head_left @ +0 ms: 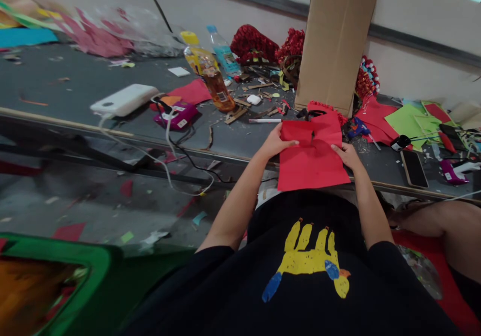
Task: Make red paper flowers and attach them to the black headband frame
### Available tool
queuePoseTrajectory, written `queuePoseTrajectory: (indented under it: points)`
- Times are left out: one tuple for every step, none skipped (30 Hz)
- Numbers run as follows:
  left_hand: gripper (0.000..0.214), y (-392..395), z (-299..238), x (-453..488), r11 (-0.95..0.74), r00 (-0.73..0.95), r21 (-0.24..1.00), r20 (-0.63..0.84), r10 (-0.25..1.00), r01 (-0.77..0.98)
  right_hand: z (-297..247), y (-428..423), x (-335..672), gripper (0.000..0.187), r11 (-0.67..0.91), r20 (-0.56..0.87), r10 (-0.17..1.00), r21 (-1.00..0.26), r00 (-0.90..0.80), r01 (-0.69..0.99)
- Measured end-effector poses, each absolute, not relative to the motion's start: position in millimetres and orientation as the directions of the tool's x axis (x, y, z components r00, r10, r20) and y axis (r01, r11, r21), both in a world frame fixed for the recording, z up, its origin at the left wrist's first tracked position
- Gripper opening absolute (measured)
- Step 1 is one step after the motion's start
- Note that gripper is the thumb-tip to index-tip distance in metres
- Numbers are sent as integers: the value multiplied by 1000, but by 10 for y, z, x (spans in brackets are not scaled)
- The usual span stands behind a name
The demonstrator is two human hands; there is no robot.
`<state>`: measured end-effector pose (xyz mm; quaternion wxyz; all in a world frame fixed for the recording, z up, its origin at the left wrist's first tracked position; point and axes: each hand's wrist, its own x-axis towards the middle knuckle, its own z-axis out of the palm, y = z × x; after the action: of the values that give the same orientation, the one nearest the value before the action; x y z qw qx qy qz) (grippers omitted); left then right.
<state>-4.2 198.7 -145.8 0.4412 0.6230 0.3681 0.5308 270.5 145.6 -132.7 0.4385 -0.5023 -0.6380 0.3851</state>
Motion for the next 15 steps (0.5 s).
queuePoseTrajectory:
  points:
    - [74,1987,-1452,-41,-309,186,951,309,933,-30,-1329,1458,2705,50,210,189,977,-931,-98,299]
    - [74,1991,-1448,-42,-283,203,958,288,936,-54,-1332,1461,2708,51,222,206,975,-928,-83,298]
    - [73,1998,-1446,-43,-263,217,962,272,937,-73,-1334,1465,2712,51,234,226,972,-924,-63,301]
    - [72,2006,-1445,-45,-249,212,965,262,942,-86,-1336,1471,2718,52,246,247,968,-919,-39,309]
    - [71,2014,-1445,-47,-229,208,968,245,947,-100,-1338,1477,2724,53,256,266,964,-913,-12,318]
    - [71,2021,-1446,-48,-203,207,972,224,952,-118,-1342,1485,2730,53,263,283,959,-907,13,329]
    - [70,2027,-1448,-49,-176,206,975,202,958,-135,-1346,1492,2736,53,268,297,954,-902,34,338]
    - [67,2031,-1452,-50,-153,204,977,182,962,-148,-1352,1499,2741,53,272,307,950,-898,49,346]
    - [64,2034,-1459,-51,-136,201,978,167,965,-156,-1359,1505,2746,52,277,316,947,-894,57,353]
    - [59,2037,-1468,-53,-126,196,979,156,968,-158,-1367,1509,2749,52,285,327,943,-888,61,361]
    - [53,2041,-1480,-55,-120,192,982,148,970,-148,-1375,1511,2752,52,295,341,938,-880,63,371]
    - [48,2045,-1494,-58,-113,188,985,137,973,-129,-1383,1511,2754,52,305,356,932,-871,66,385]
    - [45,2050,-1508,-61,-108,182,989,126,975,-102,-1389,1508,2754,53,310,368,927,-860,72,407]
    - [44,2054,-1521,-63,-112,176,991,123,977,-72,-1392,1502,2753,53,310,379,922,-845,78,436]
    - [45,2058,-1531,-66,-132,165,991,136,977,-37,-1393,1494,2750,54,306,389,917,-825,85,474]
